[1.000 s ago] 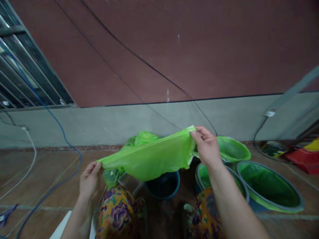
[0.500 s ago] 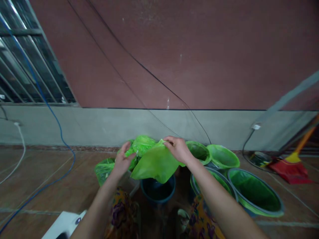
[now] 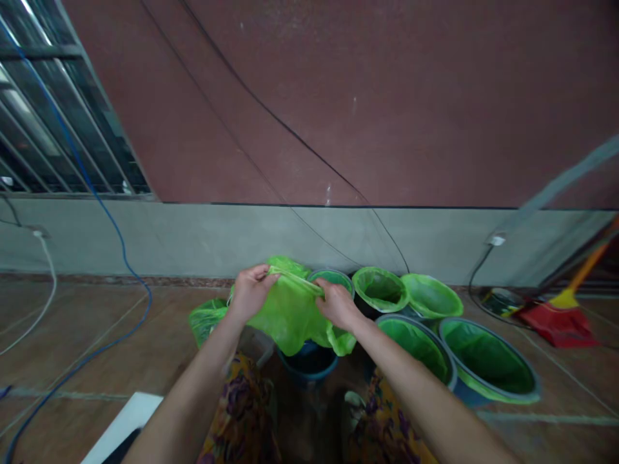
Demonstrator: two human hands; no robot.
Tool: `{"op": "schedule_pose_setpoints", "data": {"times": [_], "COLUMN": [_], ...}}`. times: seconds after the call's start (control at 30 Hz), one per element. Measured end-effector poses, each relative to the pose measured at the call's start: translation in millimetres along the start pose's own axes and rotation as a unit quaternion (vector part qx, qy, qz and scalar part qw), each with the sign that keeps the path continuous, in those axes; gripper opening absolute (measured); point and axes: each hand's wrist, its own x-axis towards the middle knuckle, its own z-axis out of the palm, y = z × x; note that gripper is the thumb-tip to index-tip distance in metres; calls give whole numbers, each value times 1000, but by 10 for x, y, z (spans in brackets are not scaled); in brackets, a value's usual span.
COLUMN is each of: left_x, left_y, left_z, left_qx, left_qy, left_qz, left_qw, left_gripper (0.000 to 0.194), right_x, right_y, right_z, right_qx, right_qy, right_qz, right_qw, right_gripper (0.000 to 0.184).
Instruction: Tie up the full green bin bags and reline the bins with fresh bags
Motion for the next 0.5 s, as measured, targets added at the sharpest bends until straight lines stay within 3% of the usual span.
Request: {"op": "schedule_pose_setpoints", "data": {"times": [0.13,0.23,0.37,0.43,0.5], "left_x": [-20,-38,-96,-124,-136], "left_y": [2,-57,-90,-58,-18], "left_z": [-217,-338,-401,-412,-439], "left_qx": [-20,-8,-3,-7,-15], "left_qy": [52,71,98,108,123], "left_qz": [-30,-40,-44,-47,-50], "left_qw": [998,997,994,993,991], "left_gripper": [32,40,43,43,42], "right_x": [-110,-164,-214,-260,-328], "right_y": [277,438,547,563,569], "right_z": [213,263,356,493,682], "right_qx": [-37,-12,123,130,90], "right_qy": [-11,-25,-38,-32,-45], "right_qz": [81,82,27,52,94], "right_qw": [996,996,991,990,991], "right_gripper": [24,20,34,49,45]}}
